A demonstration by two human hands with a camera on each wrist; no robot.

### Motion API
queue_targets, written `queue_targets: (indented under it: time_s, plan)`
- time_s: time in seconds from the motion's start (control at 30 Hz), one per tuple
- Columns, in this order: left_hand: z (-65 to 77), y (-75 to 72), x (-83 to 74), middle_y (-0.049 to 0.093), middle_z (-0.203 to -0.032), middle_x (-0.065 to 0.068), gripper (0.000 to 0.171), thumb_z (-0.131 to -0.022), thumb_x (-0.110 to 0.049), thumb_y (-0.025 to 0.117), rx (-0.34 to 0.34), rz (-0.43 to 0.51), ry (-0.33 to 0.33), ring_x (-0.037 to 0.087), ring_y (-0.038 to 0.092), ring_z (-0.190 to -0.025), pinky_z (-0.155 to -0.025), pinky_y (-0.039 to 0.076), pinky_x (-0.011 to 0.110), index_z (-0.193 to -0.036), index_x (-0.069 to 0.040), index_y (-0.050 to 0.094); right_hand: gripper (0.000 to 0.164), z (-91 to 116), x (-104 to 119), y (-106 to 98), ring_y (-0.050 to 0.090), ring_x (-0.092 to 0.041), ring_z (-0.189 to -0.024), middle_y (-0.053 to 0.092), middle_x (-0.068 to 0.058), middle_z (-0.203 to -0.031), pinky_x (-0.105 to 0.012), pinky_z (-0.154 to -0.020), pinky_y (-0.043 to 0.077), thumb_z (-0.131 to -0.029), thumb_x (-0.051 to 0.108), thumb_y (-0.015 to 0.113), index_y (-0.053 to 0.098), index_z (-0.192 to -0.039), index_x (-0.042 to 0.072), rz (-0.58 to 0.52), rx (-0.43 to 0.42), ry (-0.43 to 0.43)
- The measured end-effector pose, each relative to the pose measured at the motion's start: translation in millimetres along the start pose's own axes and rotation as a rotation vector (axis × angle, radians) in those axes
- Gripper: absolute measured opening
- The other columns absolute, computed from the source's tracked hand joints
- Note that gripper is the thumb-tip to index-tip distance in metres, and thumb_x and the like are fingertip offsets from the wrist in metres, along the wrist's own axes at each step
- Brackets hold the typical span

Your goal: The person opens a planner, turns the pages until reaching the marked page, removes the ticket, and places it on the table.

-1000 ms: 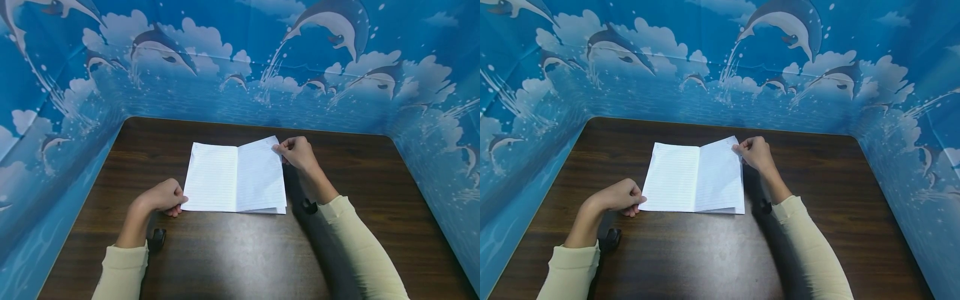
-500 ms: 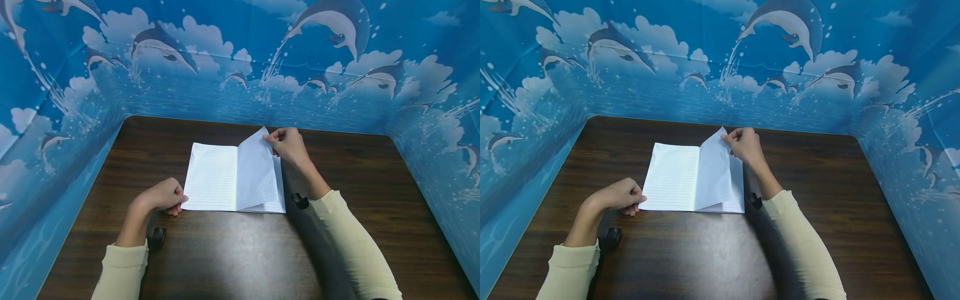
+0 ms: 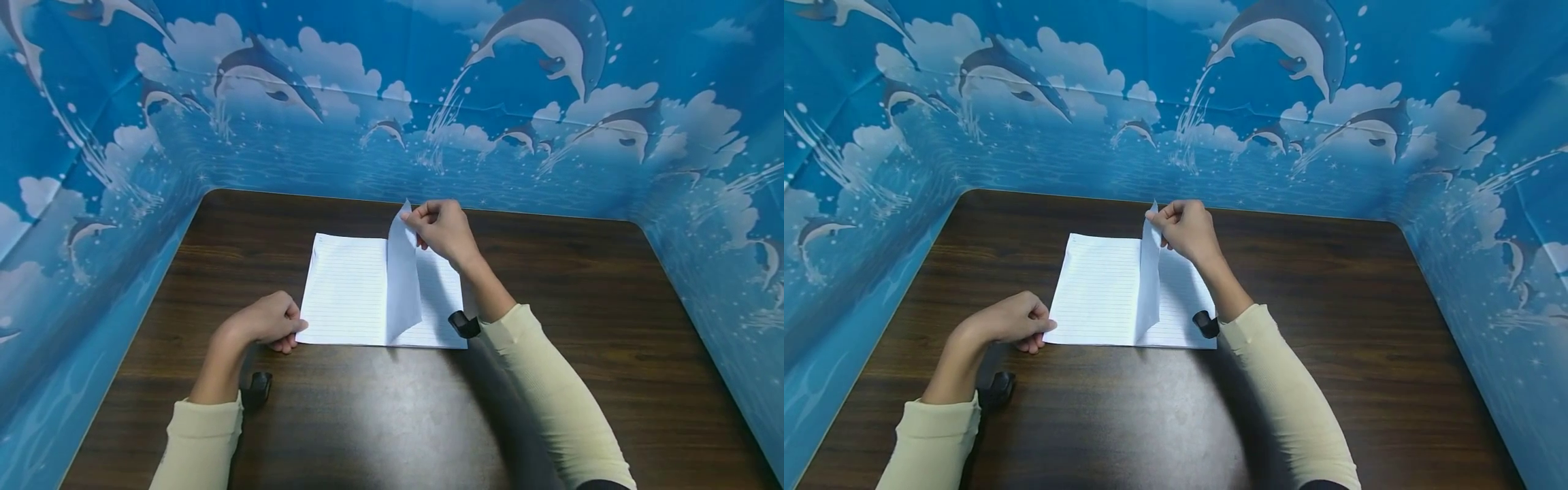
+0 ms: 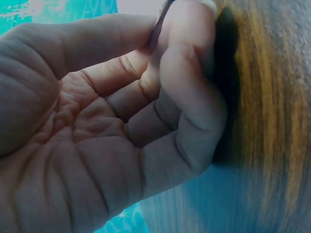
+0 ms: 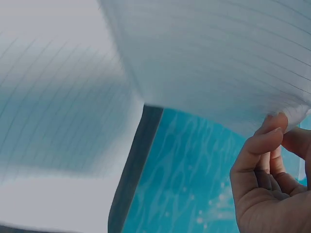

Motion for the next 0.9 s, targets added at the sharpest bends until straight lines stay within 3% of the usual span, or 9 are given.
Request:
queue_targets:
  time_s: [0.37, 0.5, 0.6, 0.77, 0.9]
  plan:
    - [1.1, 0.6, 2.3, 0.065, -0.064, 0.004, 0.035, -0.108, -0.007, 0.061, -0.011, 0.02, 0.01, 0.011, 0.063, -0.055, -0.056, 0.055, 0.026, -0.073, -0.002, 0.066, 0.03, -9, 19, 39, 0.064, -0.021, -0.057, 0.066, -0.004, -0.064, -0.03, -0.054, 0.04, -0.104, 0.033, 0.074, 0.076, -0.091, 0.006, -0.113, 0.04, 0.008]
    - [3.7, -0.4, -0.6, 0.064, -0.064, 0.005, 0.037, -0.108, -0.005, 0.059, -0.012, 0.02, 0.019, 0.012, 0.063, -0.055, -0.057, 0.056, 0.027, -0.072, -0.002, 0.064, 0.029, -14, 23, 51, 0.07, -0.041, -0.068, 0.067, -0.004, -0.064, -0.029, -0.054, 0.043, -0.103, 0.033, 0.074, 0.075, -0.091, 0.006, -0.147, 0.053, 0.027]
    - [4.0, -0.2, -1.2, 0.064, -0.065, 0.005, 0.036, -0.109, -0.006, 0.059, -0.011, 0.015, 0.014, 0.012, 0.063, -0.056, -0.057, 0.055, 0.027, -0.073, -0.002, 0.063, 0.029, -17, 24, 61, 0.072, -0.048, -0.077, 0.067, -0.004, -0.065, -0.033, -0.057, 0.049, -0.103, 0.033, 0.075, 0.076, -0.092, 0.006, -0.159, 0.062, 0.04]
    - [2.0, 2.2, -0.2, 0.063, -0.066, 0.005, 0.034, -0.109, -0.008, 0.059, -0.012, 0.01, -0.002, 0.013, 0.061, -0.056, -0.058, 0.054, 0.028, -0.075, -0.003, 0.063, 0.027, -22, 23, 84, 0.071, -0.021, -0.06, 0.069, -0.004, -0.066, -0.04, -0.07, 0.064, -0.102, 0.031, 0.077, 0.075, -0.092, 0.006, -0.191, 0.088, 0.094]
    - [1.1, 2.9, 0.3, 0.063, -0.066, 0.005, 0.033, -0.109, -0.009, 0.059, -0.016, 0.004, -0.023, 0.013, 0.06, -0.056, -0.058, 0.053, 0.027, -0.076, -0.003, 0.063, 0.026, -26, 24, 107, 0.069, -0.01, -0.056, 0.071, -0.004, -0.068, -0.03, -0.066, 0.064, -0.101, 0.029, 0.077, 0.074, -0.093, 0.005, -0.2, 0.114, 0.128]
Point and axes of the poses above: each hand's wrist, its own z-axis away from the middle knuckle, its own y-axis out of the palm, x = y × z, the point moved 4 cm from there along -z, towards the middle knuckle
